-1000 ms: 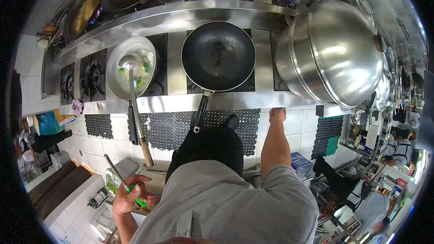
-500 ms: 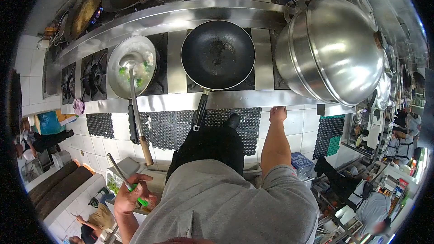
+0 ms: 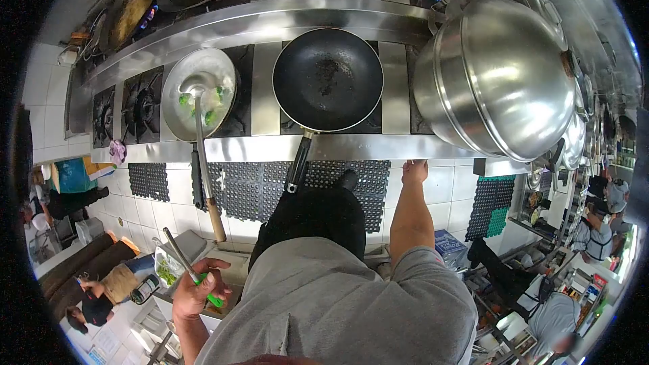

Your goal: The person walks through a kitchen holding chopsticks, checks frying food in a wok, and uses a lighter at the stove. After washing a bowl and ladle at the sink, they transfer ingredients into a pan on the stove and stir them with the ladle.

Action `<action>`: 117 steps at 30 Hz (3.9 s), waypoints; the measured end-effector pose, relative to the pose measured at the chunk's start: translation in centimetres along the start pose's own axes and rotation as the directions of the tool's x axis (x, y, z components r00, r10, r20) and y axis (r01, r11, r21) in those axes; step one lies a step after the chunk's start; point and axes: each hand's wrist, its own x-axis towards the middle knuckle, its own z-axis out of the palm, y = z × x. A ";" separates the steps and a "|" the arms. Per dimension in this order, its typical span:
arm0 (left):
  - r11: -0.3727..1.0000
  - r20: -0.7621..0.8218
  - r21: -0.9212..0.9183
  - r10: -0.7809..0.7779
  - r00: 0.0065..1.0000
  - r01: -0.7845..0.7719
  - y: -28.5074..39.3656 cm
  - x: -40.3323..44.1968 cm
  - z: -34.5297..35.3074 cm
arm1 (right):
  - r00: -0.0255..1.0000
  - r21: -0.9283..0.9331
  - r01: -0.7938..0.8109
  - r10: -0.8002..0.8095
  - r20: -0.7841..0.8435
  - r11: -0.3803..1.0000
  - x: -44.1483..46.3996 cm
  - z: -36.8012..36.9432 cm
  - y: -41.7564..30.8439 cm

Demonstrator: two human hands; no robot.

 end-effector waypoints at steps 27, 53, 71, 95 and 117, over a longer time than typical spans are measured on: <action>1.000 0.011 0.008 -0.028 1.000 0.028 0.7 0.0 1.1 | 0.997 -0.075 -0.058 0.054 -0.059 0.995 -3.8 2.6 -1.9; 0.664 0.745 0.344 0.237 0.624 -0.664 10.9 15.5 4.8 | 0.443 -0.372 0.701 0.038 0.896 0.609 -54.5 10.7 -12.4; 0.429 0.841 0.376 -0.531 0.107 -0.821 -2.7 3.3 15.6 | 0.669 -0.739 0.627 -0.657 0.347 0.248 -76.1 -11.4 -1.9; 0.142 0.744 0.550 -0.530 0.406 -0.823 -6.3 1.4 8.7 | -0.132 -0.763 -0.495 -0.904 -0.406 0.415 -106.1 -36.2 -8.2; 0.443 0.872 0.366 0.144 0.468 -0.819 7.4 5.6 -14.1 | 0.157 -0.326 -0.945 -0.851 -0.502 0.017 -96.1 -65.3 -16.6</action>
